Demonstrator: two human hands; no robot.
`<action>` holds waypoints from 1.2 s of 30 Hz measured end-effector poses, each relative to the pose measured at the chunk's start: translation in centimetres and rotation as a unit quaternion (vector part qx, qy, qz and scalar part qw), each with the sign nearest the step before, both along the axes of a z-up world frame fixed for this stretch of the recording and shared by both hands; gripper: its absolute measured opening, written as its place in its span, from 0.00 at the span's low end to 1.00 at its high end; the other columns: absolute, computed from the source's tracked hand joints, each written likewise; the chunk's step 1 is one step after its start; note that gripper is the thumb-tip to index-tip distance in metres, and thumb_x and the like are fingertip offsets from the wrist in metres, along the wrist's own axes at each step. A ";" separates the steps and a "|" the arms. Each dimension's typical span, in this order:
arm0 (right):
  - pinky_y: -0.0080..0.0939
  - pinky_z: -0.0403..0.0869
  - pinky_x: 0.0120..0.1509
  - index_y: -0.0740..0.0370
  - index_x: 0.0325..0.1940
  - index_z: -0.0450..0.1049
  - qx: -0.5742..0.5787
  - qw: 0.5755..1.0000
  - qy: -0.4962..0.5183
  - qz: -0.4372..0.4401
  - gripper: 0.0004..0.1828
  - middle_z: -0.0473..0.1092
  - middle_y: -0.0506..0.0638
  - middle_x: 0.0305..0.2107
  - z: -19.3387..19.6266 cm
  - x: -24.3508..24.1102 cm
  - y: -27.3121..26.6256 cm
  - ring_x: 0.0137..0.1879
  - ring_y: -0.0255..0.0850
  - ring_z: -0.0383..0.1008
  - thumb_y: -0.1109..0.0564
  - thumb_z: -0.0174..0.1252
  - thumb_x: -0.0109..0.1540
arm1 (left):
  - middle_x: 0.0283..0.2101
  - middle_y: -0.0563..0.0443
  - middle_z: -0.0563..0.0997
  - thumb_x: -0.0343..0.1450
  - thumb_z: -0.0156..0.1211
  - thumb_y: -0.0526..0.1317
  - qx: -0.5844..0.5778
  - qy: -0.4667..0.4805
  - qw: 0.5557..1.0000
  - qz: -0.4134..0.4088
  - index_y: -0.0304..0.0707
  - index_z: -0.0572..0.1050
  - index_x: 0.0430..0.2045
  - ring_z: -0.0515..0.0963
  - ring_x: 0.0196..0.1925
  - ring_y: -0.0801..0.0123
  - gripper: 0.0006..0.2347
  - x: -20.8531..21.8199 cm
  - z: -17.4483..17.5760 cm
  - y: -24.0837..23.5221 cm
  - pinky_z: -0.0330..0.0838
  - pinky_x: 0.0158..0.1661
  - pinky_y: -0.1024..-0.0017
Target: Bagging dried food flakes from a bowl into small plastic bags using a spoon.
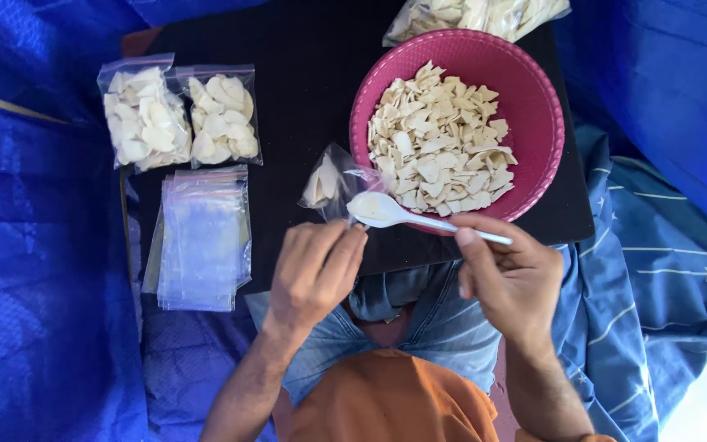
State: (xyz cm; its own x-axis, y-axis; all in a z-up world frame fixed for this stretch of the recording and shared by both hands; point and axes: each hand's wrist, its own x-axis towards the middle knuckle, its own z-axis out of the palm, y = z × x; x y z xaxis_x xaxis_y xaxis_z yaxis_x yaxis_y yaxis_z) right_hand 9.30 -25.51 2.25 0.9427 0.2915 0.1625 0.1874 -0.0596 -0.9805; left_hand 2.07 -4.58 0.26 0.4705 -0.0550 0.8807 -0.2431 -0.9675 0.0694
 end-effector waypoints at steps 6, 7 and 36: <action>0.30 0.67 0.16 0.71 0.46 0.81 -0.024 0.998 -0.055 0.030 0.09 0.66 0.51 0.05 0.5 -1.7 3.5 0.10 0.34 0.68 0.69 0.62 0.62 | 0.28 0.48 0.80 0.71 0.65 0.29 0.022 -0.017 1.000 0.005 0.37 0.81 0.25 0.77 0.24 0.67 0.05 -2.0 -0.3 -1.3 0.75 0.31 0.71; 0.30 0.67 0.16 0.71 0.46 0.81 -0.026 0.998 -0.055 0.035 0.09 0.66 0.51 0.05 0.3 -1.9 3.9 0.10 0.34 0.68 0.69 0.62 0.62 | 0.28 0.48 0.80 0.71 0.65 0.29 0.020 -0.016 1.000 0.010 0.37 0.81 0.25 0.77 0.24 0.67 0.05 -2.4 -0.4 -1.5 0.75 0.31 0.71; 0.26 0.76 0.28 0.75 0.48 0.77 -0.077 0.987 0.058 0.128 0.10 0.76 0.55 0.23 -0.1 -5.8 3.9 0.24 0.34 0.75 0.69 0.61 0.62 | 0.66 0.27 0.67 0.71 0.49 0.23 -0.880 0.107 0.323 -0.331 0.27 0.51 0.73 0.75 0.60 0.52 0.31 -11.5 -6.4 2.4 0.73 0.59 0.67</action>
State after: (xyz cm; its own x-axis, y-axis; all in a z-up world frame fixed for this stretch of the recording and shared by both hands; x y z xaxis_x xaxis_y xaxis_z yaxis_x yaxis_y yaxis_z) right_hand 3.49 -21.66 2.15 0.8450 0.5347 -0.0074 0.1027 -0.1759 -0.9790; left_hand -9.39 -2.17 -6.16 0.9290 0.2917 -0.2279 -0.1640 0.8762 0.4531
